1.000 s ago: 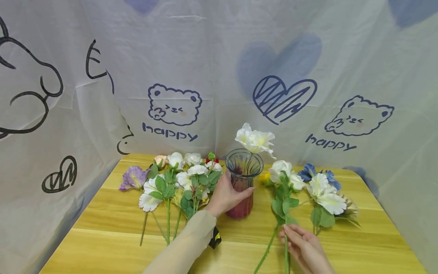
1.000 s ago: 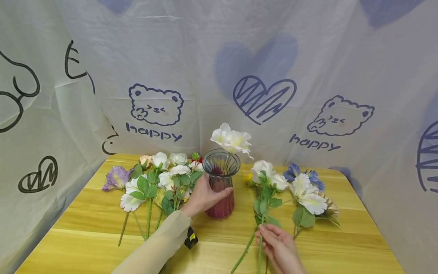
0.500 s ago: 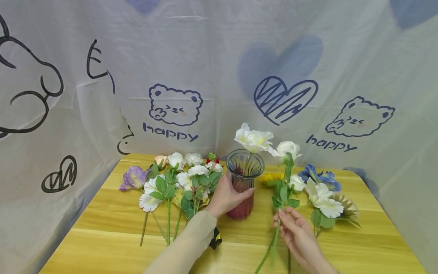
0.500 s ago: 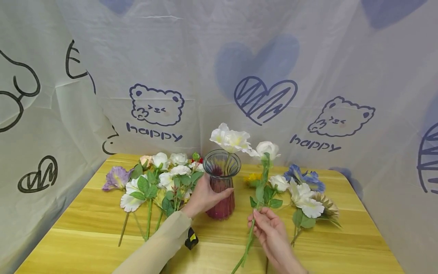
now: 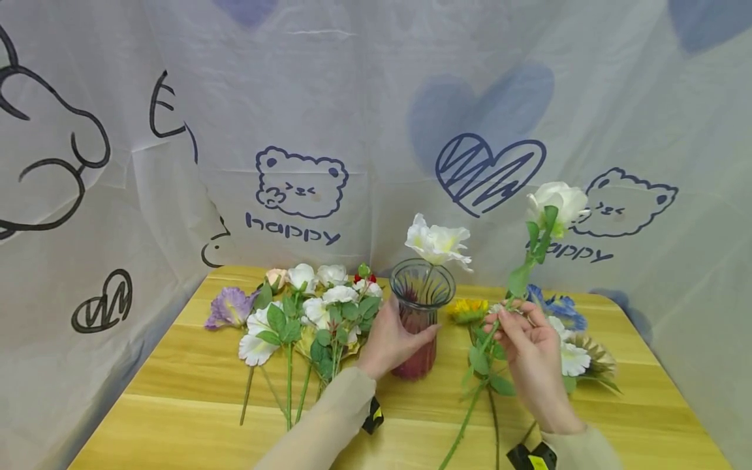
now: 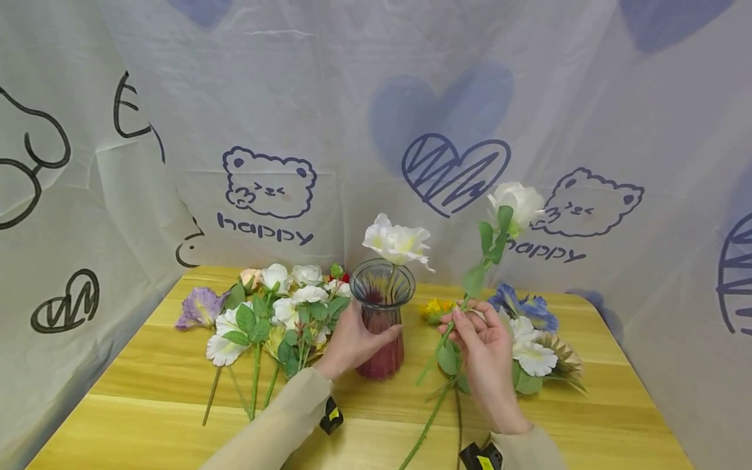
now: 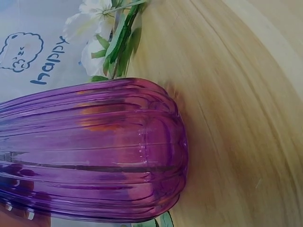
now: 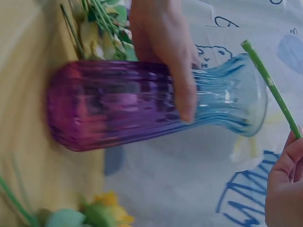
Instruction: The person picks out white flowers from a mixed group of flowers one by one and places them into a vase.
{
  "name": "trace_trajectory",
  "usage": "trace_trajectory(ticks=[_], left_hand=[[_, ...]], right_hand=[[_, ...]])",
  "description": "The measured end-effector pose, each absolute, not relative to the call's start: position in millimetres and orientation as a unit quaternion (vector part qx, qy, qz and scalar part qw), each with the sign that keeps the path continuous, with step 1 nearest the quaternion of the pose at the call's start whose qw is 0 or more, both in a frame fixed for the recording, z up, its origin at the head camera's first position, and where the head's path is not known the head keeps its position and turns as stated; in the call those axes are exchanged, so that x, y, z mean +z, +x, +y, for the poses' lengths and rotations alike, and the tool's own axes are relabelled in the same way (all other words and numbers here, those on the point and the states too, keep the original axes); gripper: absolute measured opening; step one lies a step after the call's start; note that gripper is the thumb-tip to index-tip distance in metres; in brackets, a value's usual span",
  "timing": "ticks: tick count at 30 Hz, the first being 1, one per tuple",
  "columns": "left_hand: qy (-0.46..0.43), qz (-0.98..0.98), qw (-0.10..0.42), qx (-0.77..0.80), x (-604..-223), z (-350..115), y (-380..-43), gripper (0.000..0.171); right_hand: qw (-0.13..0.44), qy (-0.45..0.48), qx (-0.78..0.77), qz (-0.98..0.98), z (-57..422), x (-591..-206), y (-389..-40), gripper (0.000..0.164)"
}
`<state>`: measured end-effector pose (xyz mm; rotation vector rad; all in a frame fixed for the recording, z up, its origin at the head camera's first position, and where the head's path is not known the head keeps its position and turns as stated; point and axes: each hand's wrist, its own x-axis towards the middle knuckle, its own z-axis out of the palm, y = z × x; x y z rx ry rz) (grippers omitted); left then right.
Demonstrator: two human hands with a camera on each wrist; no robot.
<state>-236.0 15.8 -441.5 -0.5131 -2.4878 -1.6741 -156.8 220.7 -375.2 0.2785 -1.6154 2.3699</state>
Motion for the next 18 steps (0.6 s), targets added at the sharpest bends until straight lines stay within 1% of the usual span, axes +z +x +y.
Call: trace_trajectory(ticks=[5,8,14,18], left_hand=[[-0.167,-0.818,0.057,-0.547,-440.6,15.2,-234.7,0.075],[-0.170,-0.818,0.064,-0.545,-440.7,14.2,-235.2,0.076],[-0.171,-0.822,0.065,-0.540,-442.5,14.2,-236.0,0.077],[-0.173,-0.822,0.062,-0.539,-443.4,15.3,-237.0,0.075]], right_hand=[[0.197,0.079,0.800,-0.561,213.4,-354.2,-164.3,0.009],[0.235,0.089,0.800,-0.545,209.2,-342.7,-170.4,0.012],[0.288,0.169,0.811,-0.480,201.8,-325.3,-179.9,0.011],[0.337,0.211,0.788,-0.470,197.4,-318.4,-187.2,0.008]])
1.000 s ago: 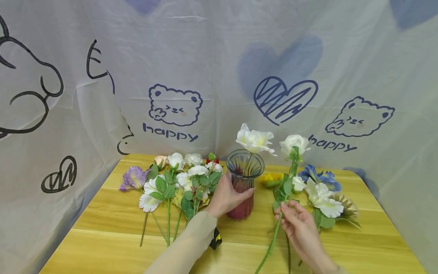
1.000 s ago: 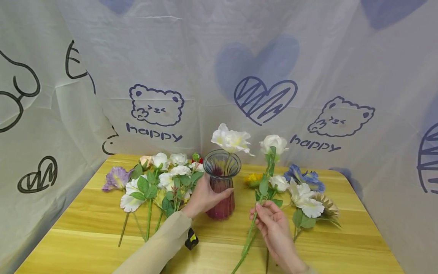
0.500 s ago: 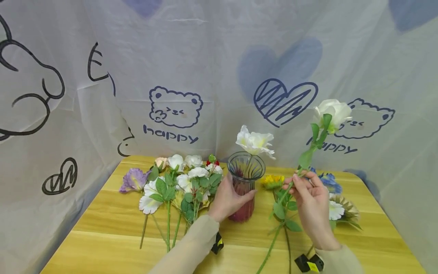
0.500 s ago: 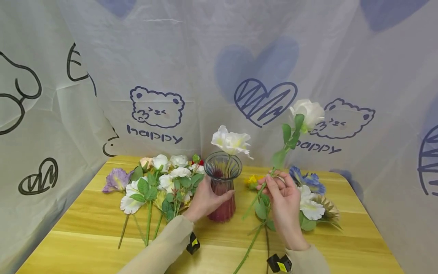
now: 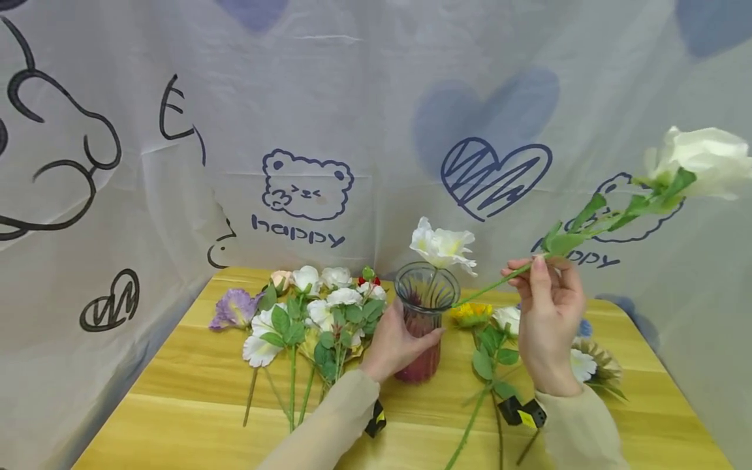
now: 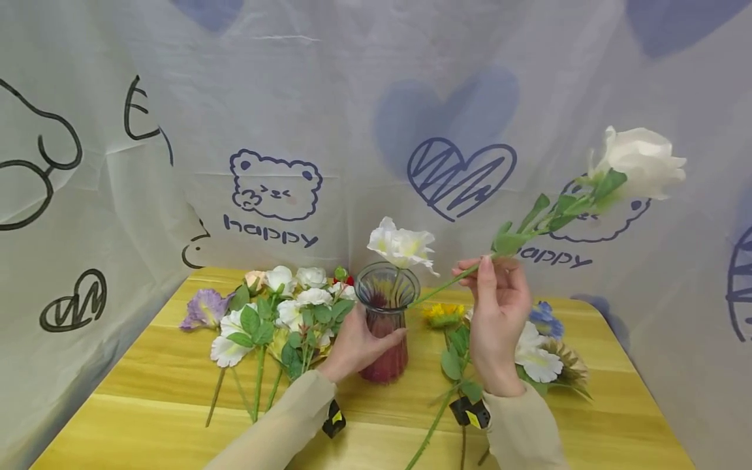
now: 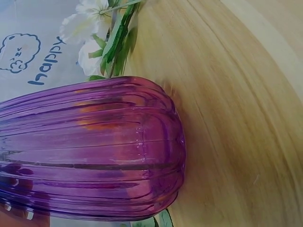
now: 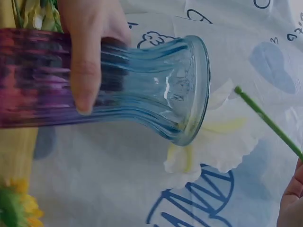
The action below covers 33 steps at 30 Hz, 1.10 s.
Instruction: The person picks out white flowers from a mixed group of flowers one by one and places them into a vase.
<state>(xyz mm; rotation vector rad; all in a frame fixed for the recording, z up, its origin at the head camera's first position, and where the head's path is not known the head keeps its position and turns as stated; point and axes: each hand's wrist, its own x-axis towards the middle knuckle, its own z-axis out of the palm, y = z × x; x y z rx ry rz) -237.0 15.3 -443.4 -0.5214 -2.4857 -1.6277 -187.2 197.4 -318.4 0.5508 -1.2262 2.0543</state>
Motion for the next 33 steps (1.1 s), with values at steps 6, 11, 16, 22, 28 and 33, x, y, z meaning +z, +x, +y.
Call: trace_trajectory(ticks=[6,11,16,22,28,33], left_hand=[[-0.172,-0.824,0.059,-0.537,-443.2,15.7,-236.5,0.074],[-0.168,-0.827,0.056,-0.534,-442.9,15.9,-236.6,0.074],[-0.165,-0.830,0.064,-0.529,-443.0,15.0,-236.4,0.076],[-0.168,-0.829,0.068,-0.529,-442.7,15.5,-236.7,0.079],[-0.166,-0.826,0.060,-0.535,-442.0,15.4,-236.0,0.079],[-0.167,-0.824,0.057,-0.539,-441.3,15.3,-236.2,0.080]], right_hand=[[0.397,0.215,0.716,-0.532,190.7,-320.3,-198.3,0.011],[0.388,0.199,0.689,-0.579,188.1,-329.6,-203.9,0.010],[0.373,0.163,0.654,-0.637,184.2,-334.4,-206.0,0.011],[0.370,0.119,0.589,-0.709,181.7,-336.7,-206.6,0.011],[0.365,0.107,0.574,-0.725,182.3,-341.9,-207.3,0.011],[0.327,0.089,0.557,-0.758,183.5,-346.9,-207.8,0.012]])
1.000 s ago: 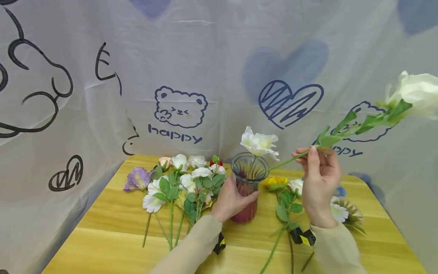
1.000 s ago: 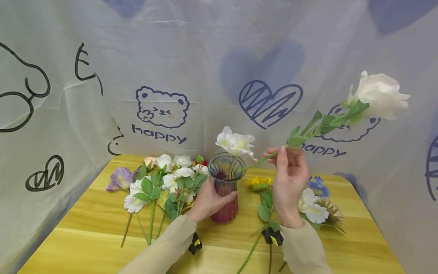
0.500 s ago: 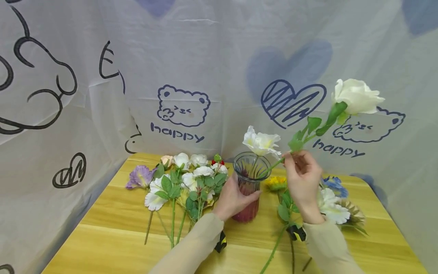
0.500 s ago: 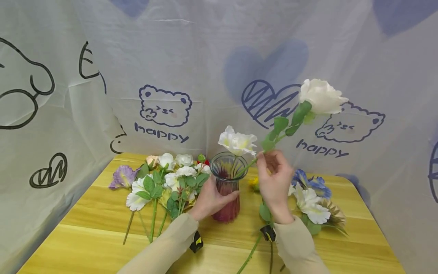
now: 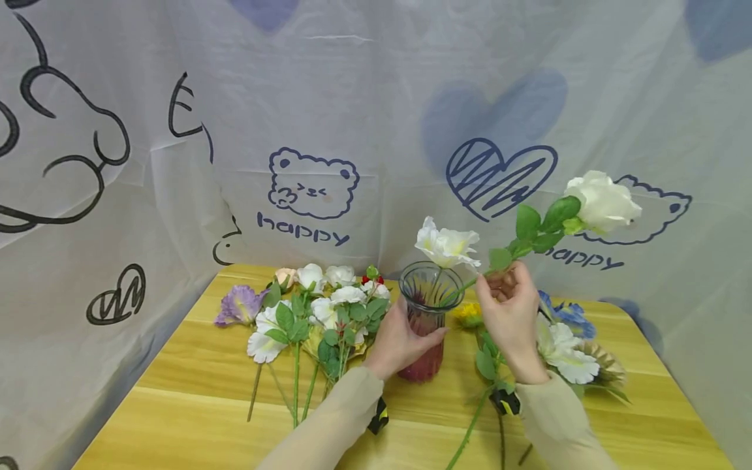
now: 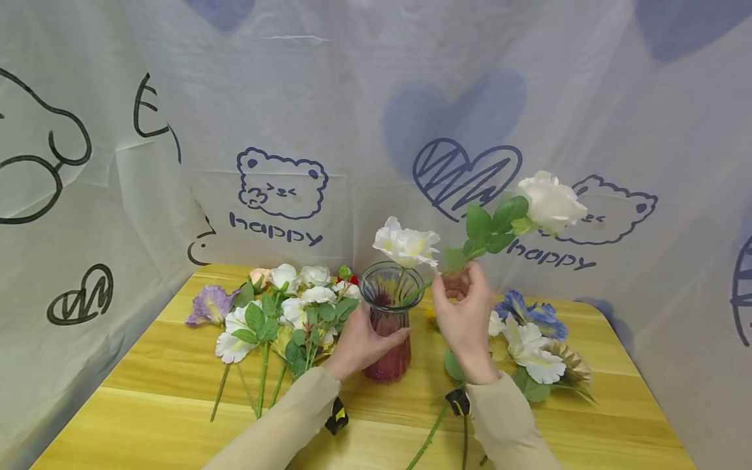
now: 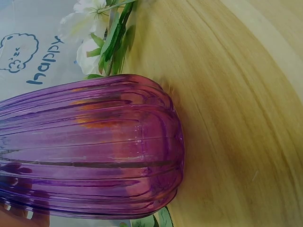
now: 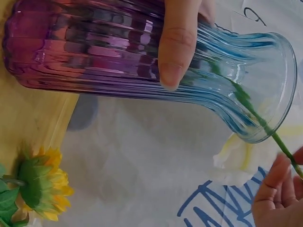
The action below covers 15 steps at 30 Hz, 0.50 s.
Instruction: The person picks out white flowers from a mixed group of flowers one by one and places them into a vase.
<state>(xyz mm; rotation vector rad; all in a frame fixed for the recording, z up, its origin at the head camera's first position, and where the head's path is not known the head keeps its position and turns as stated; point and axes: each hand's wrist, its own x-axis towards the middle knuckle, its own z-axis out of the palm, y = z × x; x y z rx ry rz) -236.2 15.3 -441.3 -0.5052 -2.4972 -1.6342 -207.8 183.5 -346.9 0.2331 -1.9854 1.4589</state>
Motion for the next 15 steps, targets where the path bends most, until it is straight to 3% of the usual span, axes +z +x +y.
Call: trace_trajectory(ticks=[4,10,15], left_hand=[[-0.169,-0.824,0.063,-0.538,-441.7,15.7,-236.6,0.079],[-0.172,-0.823,0.066,-0.538,-442.0,16.0,-236.4,0.080],[-0.176,-0.823,0.068,-0.536,-441.7,15.4,-235.9,0.079]], right_hand=[[0.271,0.066,0.535,-0.798,183.2,-348.7,-208.6,0.006],[0.200,0.035,0.482,-0.853,184.1,-346.6,-207.4,0.019],[0.170,0.068,0.421,-0.888,187.8,-339.9,-208.7,0.024]])
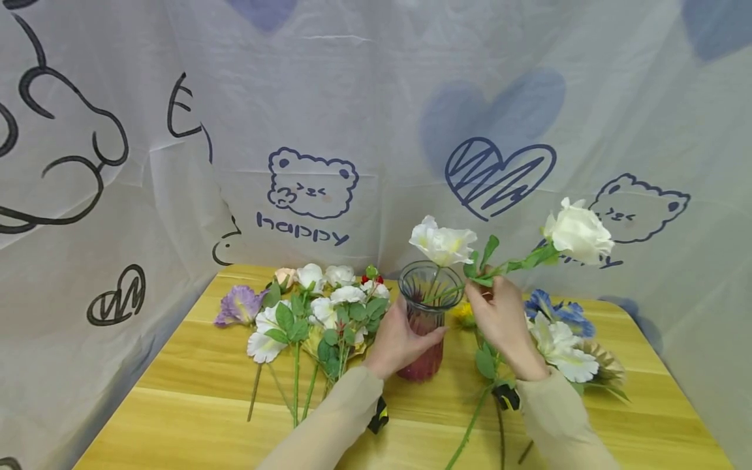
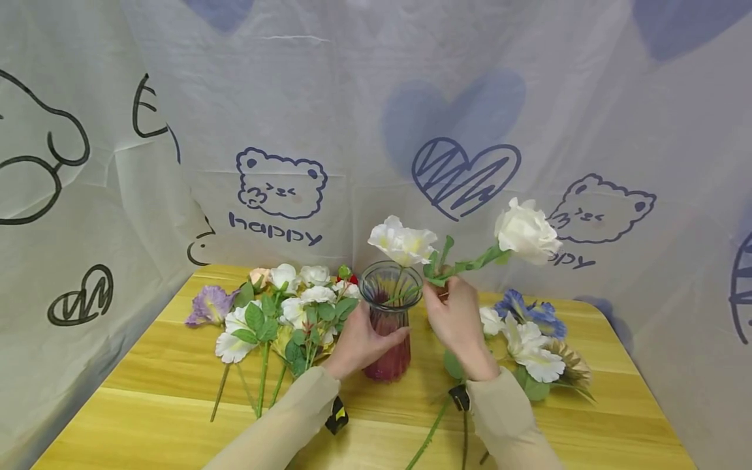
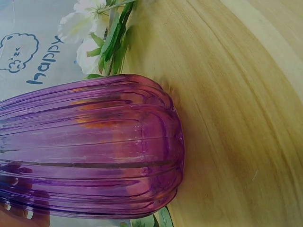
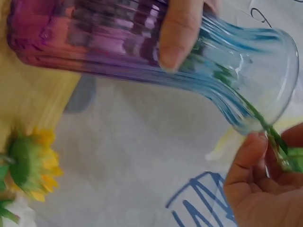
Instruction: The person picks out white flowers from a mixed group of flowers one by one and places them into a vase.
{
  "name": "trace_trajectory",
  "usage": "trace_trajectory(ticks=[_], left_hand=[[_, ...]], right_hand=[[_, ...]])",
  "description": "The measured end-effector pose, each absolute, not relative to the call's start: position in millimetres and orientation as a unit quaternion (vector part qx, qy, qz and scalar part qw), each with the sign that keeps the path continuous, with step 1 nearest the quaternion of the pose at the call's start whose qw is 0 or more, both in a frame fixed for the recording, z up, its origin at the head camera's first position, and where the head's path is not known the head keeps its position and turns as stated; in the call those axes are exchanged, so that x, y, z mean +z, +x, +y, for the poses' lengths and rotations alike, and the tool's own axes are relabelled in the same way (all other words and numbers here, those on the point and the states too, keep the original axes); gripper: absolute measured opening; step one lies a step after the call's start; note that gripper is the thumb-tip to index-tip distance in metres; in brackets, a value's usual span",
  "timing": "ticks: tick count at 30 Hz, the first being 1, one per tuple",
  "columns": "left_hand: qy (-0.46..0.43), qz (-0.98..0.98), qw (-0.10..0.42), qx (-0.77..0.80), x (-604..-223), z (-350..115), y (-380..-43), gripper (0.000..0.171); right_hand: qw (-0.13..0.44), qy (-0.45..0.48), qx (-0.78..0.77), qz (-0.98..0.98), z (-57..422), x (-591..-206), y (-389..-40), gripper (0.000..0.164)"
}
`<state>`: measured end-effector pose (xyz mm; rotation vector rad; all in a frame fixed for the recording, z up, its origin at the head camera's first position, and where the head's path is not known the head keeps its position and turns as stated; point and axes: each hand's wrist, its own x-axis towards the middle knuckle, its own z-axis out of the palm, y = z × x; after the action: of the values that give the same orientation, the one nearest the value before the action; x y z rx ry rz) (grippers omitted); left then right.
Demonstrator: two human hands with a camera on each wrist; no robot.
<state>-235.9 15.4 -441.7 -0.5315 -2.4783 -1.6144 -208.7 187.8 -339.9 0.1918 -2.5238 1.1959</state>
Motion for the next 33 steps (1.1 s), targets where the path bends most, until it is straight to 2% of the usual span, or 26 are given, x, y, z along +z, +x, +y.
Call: trace_trajectory(ticks=[3,14,22,28,33], left_hand=[[-0.182,-0.823,0.074,-0.533,-441.4,14.3,-235.6,0.079],[-0.190,-0.819,0.073,-0.536,-442.0,13.7,-235.6,0.080],[-0.183,-0.821,0.068,-0.536,-441.4,14.2,-235.2,0.079],[-0.180,-0.820,0.061,-0.540,-441.3,14.8,-235.6,0.079],[-0.174,-0.821,0.058,-0.540,-440.7,14.5,-235.5,0.078]], right_hand=[[0.150,0.089,0.394,-0.903,190.3,-332.2,-210.5,0.020],[0.064,0.090,0.339,-0.934,189.4,-314.8,-214.1,0.028],[0.069,0.120,0.300,-0.944,186.7,-310.3,-216.0,0.034],[0.070,0.129,0.299,-0.943,188.7,-310.7,-216.9,0.019],[0.089,0.133,0.337,-0.928,192.1,-316.2,-217.6,0.020]])
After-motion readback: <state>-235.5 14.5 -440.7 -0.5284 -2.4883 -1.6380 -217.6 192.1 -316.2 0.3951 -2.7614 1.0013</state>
